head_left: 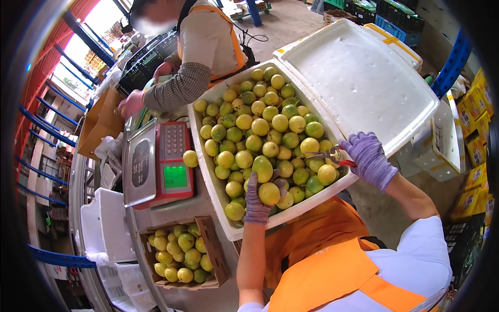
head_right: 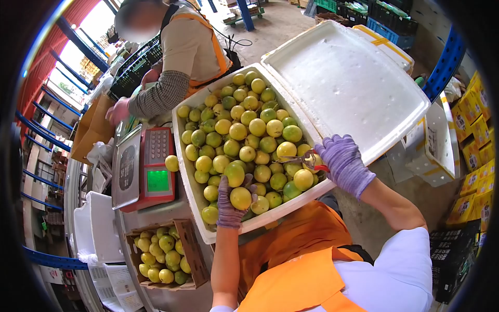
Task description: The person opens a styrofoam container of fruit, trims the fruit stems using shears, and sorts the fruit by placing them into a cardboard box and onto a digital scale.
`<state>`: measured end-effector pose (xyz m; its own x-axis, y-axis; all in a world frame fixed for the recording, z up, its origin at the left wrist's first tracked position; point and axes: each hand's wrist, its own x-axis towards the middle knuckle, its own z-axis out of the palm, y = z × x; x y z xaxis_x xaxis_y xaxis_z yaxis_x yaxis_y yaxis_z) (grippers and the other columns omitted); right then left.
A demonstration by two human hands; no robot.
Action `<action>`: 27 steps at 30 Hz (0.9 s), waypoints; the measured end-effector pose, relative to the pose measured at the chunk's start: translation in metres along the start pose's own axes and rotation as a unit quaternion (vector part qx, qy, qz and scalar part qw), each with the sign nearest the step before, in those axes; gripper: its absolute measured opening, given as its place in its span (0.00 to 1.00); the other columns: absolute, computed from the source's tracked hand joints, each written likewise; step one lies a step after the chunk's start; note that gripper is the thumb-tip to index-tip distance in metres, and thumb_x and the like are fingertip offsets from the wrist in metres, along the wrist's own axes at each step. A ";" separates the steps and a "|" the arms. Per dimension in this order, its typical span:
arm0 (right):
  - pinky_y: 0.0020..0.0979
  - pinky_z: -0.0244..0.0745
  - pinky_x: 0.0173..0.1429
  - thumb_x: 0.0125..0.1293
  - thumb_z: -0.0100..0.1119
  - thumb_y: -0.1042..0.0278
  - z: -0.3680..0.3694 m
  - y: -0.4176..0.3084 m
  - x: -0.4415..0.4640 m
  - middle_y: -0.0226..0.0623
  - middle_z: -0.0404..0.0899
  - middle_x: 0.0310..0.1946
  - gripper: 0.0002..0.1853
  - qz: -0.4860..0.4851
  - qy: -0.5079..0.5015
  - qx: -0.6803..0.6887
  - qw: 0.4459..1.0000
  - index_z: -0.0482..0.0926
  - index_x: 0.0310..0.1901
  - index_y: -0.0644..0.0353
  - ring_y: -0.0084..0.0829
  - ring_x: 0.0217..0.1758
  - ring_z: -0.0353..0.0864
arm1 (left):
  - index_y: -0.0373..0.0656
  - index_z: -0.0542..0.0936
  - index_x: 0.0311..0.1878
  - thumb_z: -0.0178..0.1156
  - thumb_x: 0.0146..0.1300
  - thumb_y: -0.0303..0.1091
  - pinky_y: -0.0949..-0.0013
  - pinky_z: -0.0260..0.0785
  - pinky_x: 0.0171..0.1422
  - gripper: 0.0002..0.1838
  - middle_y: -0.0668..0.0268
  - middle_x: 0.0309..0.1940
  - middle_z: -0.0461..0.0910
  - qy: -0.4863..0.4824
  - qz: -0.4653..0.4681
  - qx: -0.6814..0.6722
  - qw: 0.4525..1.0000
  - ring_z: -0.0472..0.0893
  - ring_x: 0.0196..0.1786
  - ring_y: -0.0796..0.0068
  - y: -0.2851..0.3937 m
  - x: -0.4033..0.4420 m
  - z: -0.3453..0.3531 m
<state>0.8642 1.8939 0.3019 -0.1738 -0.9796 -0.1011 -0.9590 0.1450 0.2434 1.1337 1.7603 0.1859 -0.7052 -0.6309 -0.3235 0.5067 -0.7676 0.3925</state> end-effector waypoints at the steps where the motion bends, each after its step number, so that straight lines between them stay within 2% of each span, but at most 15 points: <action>1: 0.38 0.68 0.57 0.49 0.71 0.59 0.005 -0.001 0.002 0.35 0.77 0.46 0.29 -0.003 0.015 -0.006 1.000 0.76 0.55 0.51 0.34 0.53 0.77 | 0.47 0.73 0.60 0.55 0.68 0.60 0.54 0.78 0.34 0.28 0.55 0.51 0.80 -0.001 -0.002 0.006 1.000 0.84 0.43 0.52 0.000 0.001 -0.002; 2: 0.38 0.68 0.57 0.49 0.71 0.60 0.015 -0.002 0.007 0.35 0.77 0.46 0.28 -0.008 0.031 -0.011 0.999 0.77 0.55 0.51 0.34 0.53 0.77 | 0.51 0.73 0.60 0.55 0.67 0.61 0.54 0.78 0.34 0.28 0.55 0.54 0.80 -0.001 -0.002 0.011 1.000 0.83 0.45 0.50 0.000 0.000 -0.002; 4: 0.38 0.72 0.53 0.51 0.71 0.60 0.026 -0.005 0.014 0.35 0.78 0.44 0.27 -0.023 0.056 -0.006 0.998 0.77 0.55 0.51 0.34 0.50 0.79 | 0.46 0.71 0.62 0.55 0.68 0.58 0.53 0.79 0.35 0.29 0.54 0.57 0.77 -0.011 0.016 -0.003 1.000 0.82 0.51 0.48 0.001 -0.005 0.007; 8: 0.38 0.79 0.46 0.55 0.71 0.55 0.019 0.003 0.016 0.41 0.81 0.40 0.26 -0.015 -0.004 0.204 0.979 0.78 0.54 0.55 0.40 0.40 0.84 | 0.46 0.67 0.66 0.57 0.67 0.59 0.50 0.80 0.39 0.33 0.53 0.66 0.69 -0.032 0.020 -0.034 0.999 0.74 0.63 0.39 0.001 -0.003 0.005; 11: 0.32 0.80 0.45 0.58 0.69 0.54 0.022 0.004 0.007 0.40 0.82 0.38 0.25 -0.010 -0.080 0.519 0.851 0.80 0.54 0.57 0.32 0.36 0.84 | 0.53 0.65 0.68 0.57 0.63 0.63 0.53 0.80 0.41 0.37 0.53 0.71 0.60 -0.007 -0.039 -0.124 0.992 0.65 0.70 0.38 0.003 -0.004 0.010; 12: 0.27 0.80 0.43 0.60 0.67 0.53 0.015 0.005 0.001 0.36 0.81 0.34 0.26 0.035 -0.184 0.593 0.783 0.80 0.57 0.59 0.23 0.33 0.81 | 0.52 0.66 0.68 0.59 0.59 0.66 0.55 0.82 0.43 0.40 0.54 0.71 0.59 -0.044 -0.039 -0.111 0.992 0.61 0.73 0.38 0.004 -0.005 0.011; 15: 0.25 0.79 0.40 0.60 0.67 0.53 0.019 -0.004 -0.002 0.32 0.79 0.31 0.28 0.032 -0.246 0.656 0.713 0.79 0.58 0.60 0.18 0.33 0.79 | 0.50 0.68 0.66 0.57 0.61 0.66 0.52 0.80 0.42 0.38 0.52 0.70 0.62 -0.076 -0.047 -0.176 0.980 0.65 0.69 0.35 0.001 -0.015 0.033; 16: 0.28 0.79 0.42 0.60 0.68 0.54 0.021 -0.006 -0.003 0.36 0.80 0.31 0.29 0.041 -0.254 0.663 0.703 0.78 0.59 0.62 0.22 0.33 0.80 | 0.48 0.68 0.66 0.58 0.60 0.66 0.55 0.80 0.40 0.39 0.51 0.69 0.63 -0.078 -0.047 -0.160 0.983 0.65 0.69 0.36 -0.001 -0.012 0.029; 19: 0.31 0.78 0.45 0.58 0.68 0.53 0.027 -0.009 0.000 0.42 0.82 0.33 0.28 -0.059 -0.096 0.541 0.833 0.79 0.57 0.62 0.28 0.34 0.82 | 0.45 0.68 0.65 0.60 0.60 0.63 0.56 0.81 0.39 0.39 0.49 0.66 0.66 -0.052 -0.031 -0.102 0.993 0.69 0.67 0.36 0.004 -0.014 0.024; 20: 0.34 0.78 0.47 0.57 0.68 0.52 0.008 -0.010 0.001 0.47 0.83 0.35 0.28 -0.027 -0.121 0.518 0.847 0.80 0.54 0.62 0.36 0.35 0.83 | 0.42 0.67 0.65 0.61 0.61 0.60 0.55 0.82 0.39 0.38 0.48 0.63 0.70 -0.040 -0.017 -0.064 0.997 0.73 0.63 0.36 0.011 -0.013 0.022; 21: 0.35 0.77 0.46 0.57 0.67 0.52 0.018 -0.012 0.004 0.48 0.83 0.34 0.26 -0.007 -0.091 0.528 0.844 0.80 0.52 0.62 0.39 0.35 0.83 | 0.40 0.68 0.64 0.61 0.62 0.58 0.57 0.84 0.40 0.36 0.49 0.59 0.73 -0.036 0.009 -0.002 0.999 0.79 0.57 0.44 0.020 -0.014 0.021; 23: 0.37 0.78 0.44 0.57 0.66 0.53 0.023 -0.002 0.013 0.49 0.83 0.33 0.25 0.018 -0.050 0.480 0.876 0.81 0.51 0.61 0.41 0.34 0.84 | 0.41 0.70 0.62 0.61 0.63 0.58 0.60 0.84 0.39 0.34 0.54 0.55 0.76 0.046 0.126 0.146 0.980 0.82 0.52 0.55 0.042 -0.024 0.021; 24: 0.39 0.78 0.43 0.57 0.65 0.54 0.032 0.002 0.016 0.50 0.82 0.30 0.23 0.010 0.035 0.422 0.906 0.81 0.50 0.60 0.45 0.33 0.84 | 0.42 0.71 0.61 0.61 0.62 0.58 0.60 0.84 0.41 0.33 0.56 0.54 0.77 0.061 0.156 0.181 0.969 0.82 0.50 0.60 0.056 -0.031 0.026; 25: 0.41 0.78 0.45 0.56 0.66 0.54 0.021 0.005 0.021 0.49 0.82 0.34 0.24 0.037 0.002 0.368 0.929 0.79 0.51 0.58 0.46 0.37 0.84 | 0.42 0.72 0.60 0.62 0.62 0.57 0.60 0.84 0.42 0.33 0.59 0.52 0.78 0.076 0.186 0.215 0.956 0.81 0.49 0.65 0.074 -0.039 0.033; 27: 0.42 0.77 0.49 0.55 0.67 0.53 0.027 0.014 0.023 0.45 0.81 0.40 0.26 0.057 0.066 0.268 0.959 0.78 0.53 0.56 0.45 0.42 0.83 | 0.43 0.73 0.60 0.67 0.60 0.55 0.64 0.82 0.47 0.33 0.61 0.51 0.78 0.109 0.290 0.329 0.892 0.80 0.50 0.69 0.126 -0.046 0.012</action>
<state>0.8406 1.8774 0.2772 -0.2876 -0.9573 0.0287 -0.9190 0.2674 -0.2897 1.2238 1.6934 0.2607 -0.2700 -0.9623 -0.0338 0.3038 -0.1184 0.9454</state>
